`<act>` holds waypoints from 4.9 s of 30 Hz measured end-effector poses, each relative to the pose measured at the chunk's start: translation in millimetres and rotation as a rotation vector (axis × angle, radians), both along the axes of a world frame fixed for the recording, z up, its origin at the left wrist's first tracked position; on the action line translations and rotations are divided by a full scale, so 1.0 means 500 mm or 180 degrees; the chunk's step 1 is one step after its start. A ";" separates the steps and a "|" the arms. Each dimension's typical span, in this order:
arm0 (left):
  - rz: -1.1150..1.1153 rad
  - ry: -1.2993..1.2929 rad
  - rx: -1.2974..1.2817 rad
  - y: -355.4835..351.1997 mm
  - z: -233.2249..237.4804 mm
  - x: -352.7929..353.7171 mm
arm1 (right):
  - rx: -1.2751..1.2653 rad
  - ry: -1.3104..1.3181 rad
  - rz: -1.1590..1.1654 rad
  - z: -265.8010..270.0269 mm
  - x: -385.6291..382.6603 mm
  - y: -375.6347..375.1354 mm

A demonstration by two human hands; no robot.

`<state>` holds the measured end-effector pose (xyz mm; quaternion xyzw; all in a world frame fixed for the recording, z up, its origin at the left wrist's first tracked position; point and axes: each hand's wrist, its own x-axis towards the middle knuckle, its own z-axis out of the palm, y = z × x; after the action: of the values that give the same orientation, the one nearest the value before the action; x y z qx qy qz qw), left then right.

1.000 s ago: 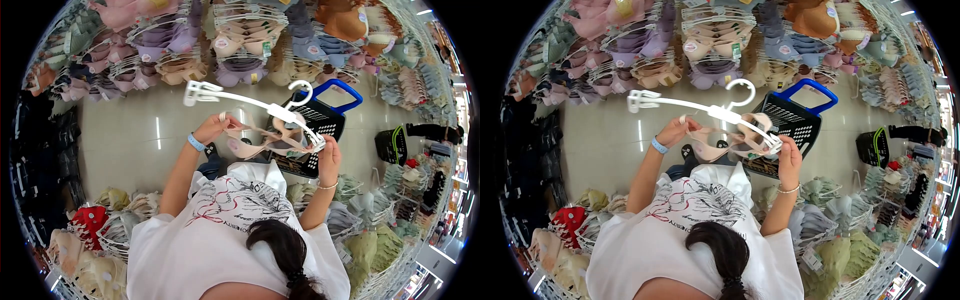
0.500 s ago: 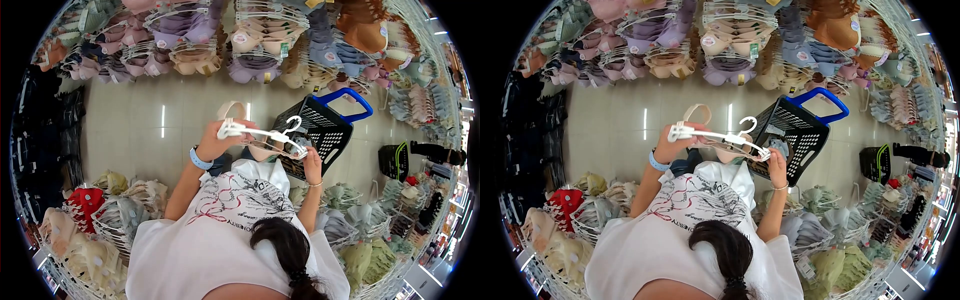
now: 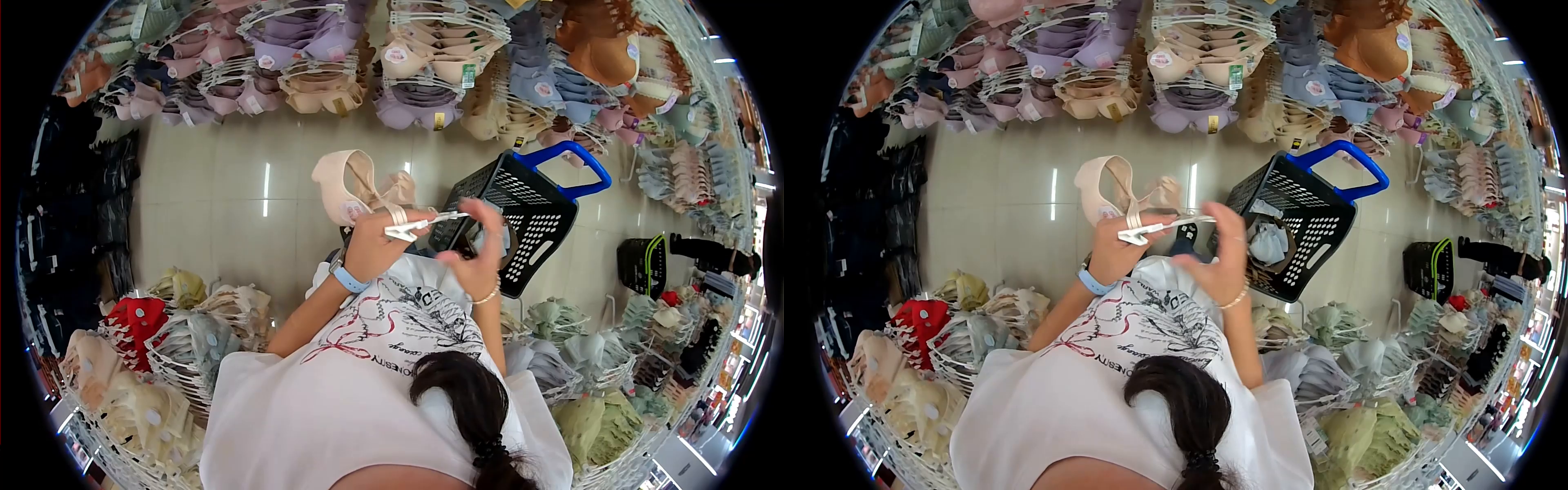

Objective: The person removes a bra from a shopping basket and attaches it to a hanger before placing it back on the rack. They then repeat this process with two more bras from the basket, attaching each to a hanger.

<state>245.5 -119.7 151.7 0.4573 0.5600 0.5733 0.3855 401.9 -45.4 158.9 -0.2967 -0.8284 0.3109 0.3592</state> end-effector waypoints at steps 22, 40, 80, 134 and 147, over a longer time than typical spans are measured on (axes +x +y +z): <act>-0.0712 0.1922 0.0177 -0.033 0.046 -0.052 | -0.1907 0.0394 0.1095 -0.029 -0.076 -0.022; -0.0335 0.1672 0.0383 -0.023 0.039 -0.070 | -0.1652 0.0534 0.1761 0.023 -0.043 -0.012; -0.0632 0.3022 0.0610 0.194 0.015 -0.071 | -0.1944 0.1034 0.0306 0.156 -0.023 0.194; -0.0221 0.1616 0.0921 0.133 0.045 -0.078 | -0.2706 0.1890 0.0840 0.135 -0.061 0.136; 0.0271 -0.0493 0.0015 0.110 0.084 -0.028 | -0.2731 0.2002 -0.0025 0.120 -0.074 0.105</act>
<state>231.5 -64.6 193.6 0.3883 0.5460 0.6241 0.4018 364.7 7.3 218.7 -0.3125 -0.4780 0.6944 0.4377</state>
